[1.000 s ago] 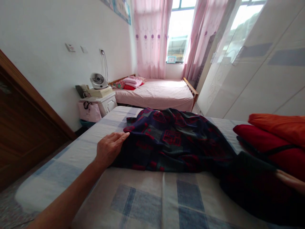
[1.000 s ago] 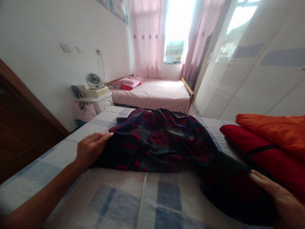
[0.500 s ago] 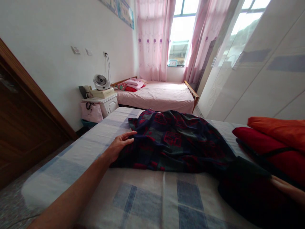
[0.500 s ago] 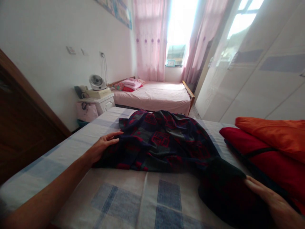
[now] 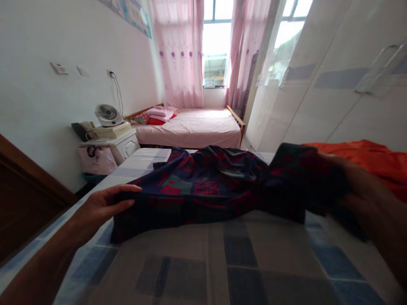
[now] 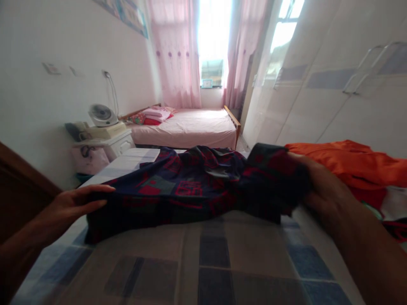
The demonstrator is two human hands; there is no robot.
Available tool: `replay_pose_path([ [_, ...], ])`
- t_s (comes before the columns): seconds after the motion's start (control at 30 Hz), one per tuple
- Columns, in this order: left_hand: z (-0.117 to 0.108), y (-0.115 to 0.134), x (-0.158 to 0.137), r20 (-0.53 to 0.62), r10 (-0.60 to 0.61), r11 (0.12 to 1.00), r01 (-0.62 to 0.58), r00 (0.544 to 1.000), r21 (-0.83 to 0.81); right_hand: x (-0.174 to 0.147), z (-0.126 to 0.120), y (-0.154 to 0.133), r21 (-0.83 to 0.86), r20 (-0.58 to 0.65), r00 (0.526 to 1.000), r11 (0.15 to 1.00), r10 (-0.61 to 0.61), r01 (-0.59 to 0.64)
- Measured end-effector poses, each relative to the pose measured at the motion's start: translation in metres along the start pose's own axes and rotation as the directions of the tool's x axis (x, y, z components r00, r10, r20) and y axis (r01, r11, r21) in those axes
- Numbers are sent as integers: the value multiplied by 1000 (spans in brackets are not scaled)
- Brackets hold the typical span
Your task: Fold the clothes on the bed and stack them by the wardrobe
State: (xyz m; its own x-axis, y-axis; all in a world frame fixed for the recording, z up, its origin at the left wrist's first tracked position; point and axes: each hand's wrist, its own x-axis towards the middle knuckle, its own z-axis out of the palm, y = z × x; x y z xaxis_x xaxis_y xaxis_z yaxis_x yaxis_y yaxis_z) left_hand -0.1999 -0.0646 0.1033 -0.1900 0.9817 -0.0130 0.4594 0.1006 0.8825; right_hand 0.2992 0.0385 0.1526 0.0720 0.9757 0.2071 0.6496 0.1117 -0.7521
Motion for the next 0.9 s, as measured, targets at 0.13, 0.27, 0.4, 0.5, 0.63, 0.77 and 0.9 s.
replay_pose_path([
  [0.13, -8, -18, -1, -84, 75, 972, -54, 994, 230, 35, 31, 10, 436, 138, 990, 898, 5, -65],
  [0.27, -6, -37, 0, -107, 205, 889, -139, 973, 437, 23, 70, 50, 195, 162, 982, 972, 102, -133],
  [0.4, -11, -45, -2, -93, 244, 853, -168, 965, 493, -9, 84, 80, -217, 178, 984, 976, 30, 9],
  [0.5, -14, -50, 0, -106, 245, 840, -157, 964, 519, -24, 86, 86, -313, 193, 981, 948, 8, 53],
  [0.63, -10, -56, 0, -127, 250, 799, -130, 960, 588, -26, 86, 88, -417, 238, 971, 902, -14, 115],
  [0.77, -9, -53, -6, -94, 286, 813, -190, 954, 550, -20, 87, 94, -381, 177, 983, 917, -53, 118],
  [0.9, -12, -42, -14, -8, 199, 910, -182, 980, 373, -16, 91, 107, -396, 134, 991, 915, -27, 79],
])
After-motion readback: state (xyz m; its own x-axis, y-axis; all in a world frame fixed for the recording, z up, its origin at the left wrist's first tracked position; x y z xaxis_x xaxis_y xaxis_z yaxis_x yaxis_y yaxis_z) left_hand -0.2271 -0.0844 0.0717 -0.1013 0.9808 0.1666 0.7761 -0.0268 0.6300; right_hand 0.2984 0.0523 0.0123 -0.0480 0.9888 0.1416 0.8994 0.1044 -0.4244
